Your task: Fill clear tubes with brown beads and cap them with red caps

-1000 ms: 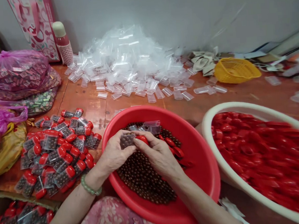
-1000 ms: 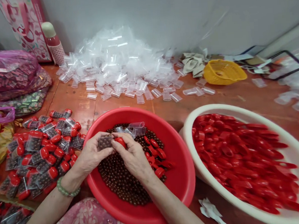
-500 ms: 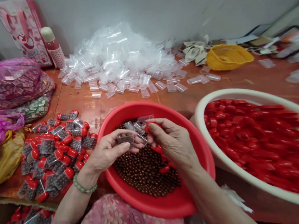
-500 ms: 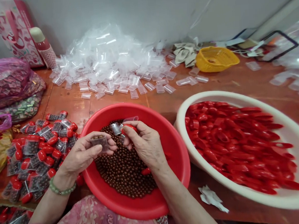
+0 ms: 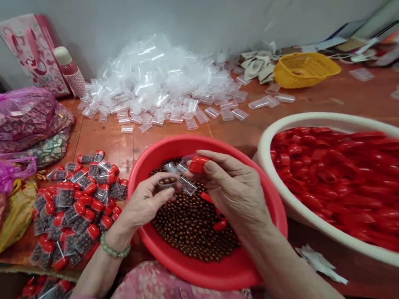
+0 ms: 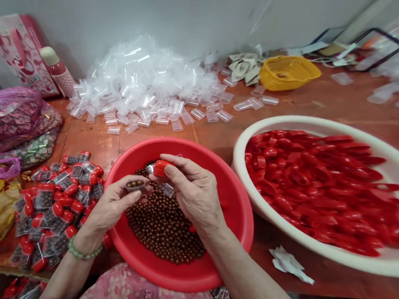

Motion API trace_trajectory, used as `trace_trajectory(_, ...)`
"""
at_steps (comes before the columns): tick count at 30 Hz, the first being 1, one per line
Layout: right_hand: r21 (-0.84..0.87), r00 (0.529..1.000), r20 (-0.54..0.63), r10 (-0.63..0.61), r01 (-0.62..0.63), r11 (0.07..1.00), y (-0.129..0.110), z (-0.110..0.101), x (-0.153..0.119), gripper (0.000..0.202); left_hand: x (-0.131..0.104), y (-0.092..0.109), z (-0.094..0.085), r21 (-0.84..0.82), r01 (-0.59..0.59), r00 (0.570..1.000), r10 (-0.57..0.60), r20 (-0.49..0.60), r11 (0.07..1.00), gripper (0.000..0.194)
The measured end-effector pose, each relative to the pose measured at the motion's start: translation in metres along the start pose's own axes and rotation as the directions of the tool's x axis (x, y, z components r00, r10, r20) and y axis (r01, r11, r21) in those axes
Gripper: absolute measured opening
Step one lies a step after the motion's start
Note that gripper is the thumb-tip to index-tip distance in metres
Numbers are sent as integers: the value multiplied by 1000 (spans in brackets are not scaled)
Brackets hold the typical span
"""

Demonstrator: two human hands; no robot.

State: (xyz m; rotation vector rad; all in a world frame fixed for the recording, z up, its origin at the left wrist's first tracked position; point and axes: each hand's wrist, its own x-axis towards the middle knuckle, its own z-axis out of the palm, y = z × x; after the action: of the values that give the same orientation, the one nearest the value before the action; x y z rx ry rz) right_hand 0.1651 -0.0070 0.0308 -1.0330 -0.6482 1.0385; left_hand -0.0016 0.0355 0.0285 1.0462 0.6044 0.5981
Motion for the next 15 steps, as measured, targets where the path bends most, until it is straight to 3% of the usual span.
trace_trajectory(6, -149, 986, 4, -164, 163, 975, 4, 6, -2, 17, 4, 0, 8, -3, 54, 998, -53, 30, 999, 37)
trace_trajectory(15, -188, 974, -16, -224, 217, 958, 7, 9, -3, 17, 6, -2, 10, 30, 50, 996, -52, 73, 998, 43)
